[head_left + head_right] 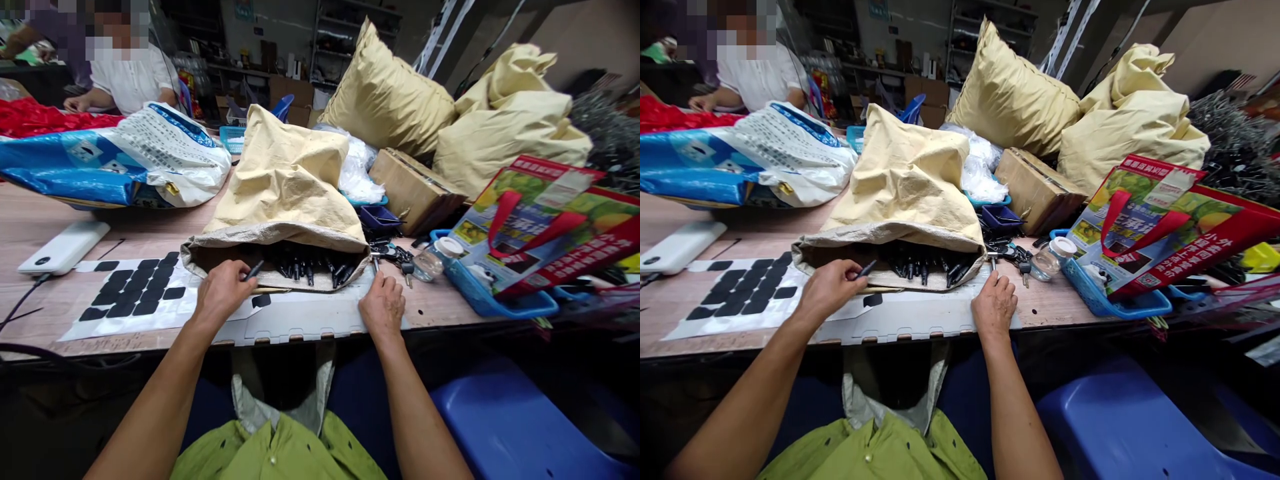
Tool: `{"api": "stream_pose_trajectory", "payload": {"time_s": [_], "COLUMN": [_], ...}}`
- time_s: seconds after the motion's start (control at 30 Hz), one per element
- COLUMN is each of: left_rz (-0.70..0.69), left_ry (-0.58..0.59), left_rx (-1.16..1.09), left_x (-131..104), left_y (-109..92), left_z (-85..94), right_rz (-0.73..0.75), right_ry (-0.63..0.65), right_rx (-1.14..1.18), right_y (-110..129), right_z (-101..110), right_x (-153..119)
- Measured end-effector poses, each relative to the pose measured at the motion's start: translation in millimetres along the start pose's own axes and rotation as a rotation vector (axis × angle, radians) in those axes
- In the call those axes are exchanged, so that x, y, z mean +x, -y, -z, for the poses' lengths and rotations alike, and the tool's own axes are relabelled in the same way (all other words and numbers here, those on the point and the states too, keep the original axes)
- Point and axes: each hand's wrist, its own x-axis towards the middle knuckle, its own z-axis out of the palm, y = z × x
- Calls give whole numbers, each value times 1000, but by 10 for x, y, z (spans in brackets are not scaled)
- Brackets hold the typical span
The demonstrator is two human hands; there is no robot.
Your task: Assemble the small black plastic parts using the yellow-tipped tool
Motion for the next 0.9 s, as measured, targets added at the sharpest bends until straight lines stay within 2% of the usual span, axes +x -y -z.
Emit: {"api": "stream_pose_trajectory", "payload": {"time_s": [0.13, 0.23, 0.33, 0.43, 0.5, 0.57, 0.63, 0.73, 0.83, 0.9], "left_rz": [-471, -615, -628, -625, -611, -603, -600, -587, -574, -566], "left_ry": [167, 170, 105, 86, 97, 112, 125, 141, 152, 157], "left_rx": [-177, -249, -351, -408, -412, -408, -407, -405, -408, -418], "left_x": [-265, -309, -285, -266, -262, -259, -253, -244, -241, -241], "left_y": [-157, -237, -215, -172, -162, -165, -172, -180, -184, -184], "left_z": [-239, -477, -604, -619, -611, -607, -609, -611, -603, -596], "right_rz": [-9, -40, -116, -161, -183, -217, -250, -402, -305, -191], "right_ry": [11, 21, 52, 120, 158, 144, 54, -50, 42, 156], "right_rx": [15, 55, 141, 290, 475, 723, 962, 1203, 1347, 1380], "right_y": [13, 22, -7, -134, -261, -369, -404, -286, -52, 102], "right_z": [28, 52, 65, 51, 34, 36, 84, 272, 520, 645], "right_x": [-20, -38, 12, 126, 166, 109, -66, -473, -858, -1030]}}
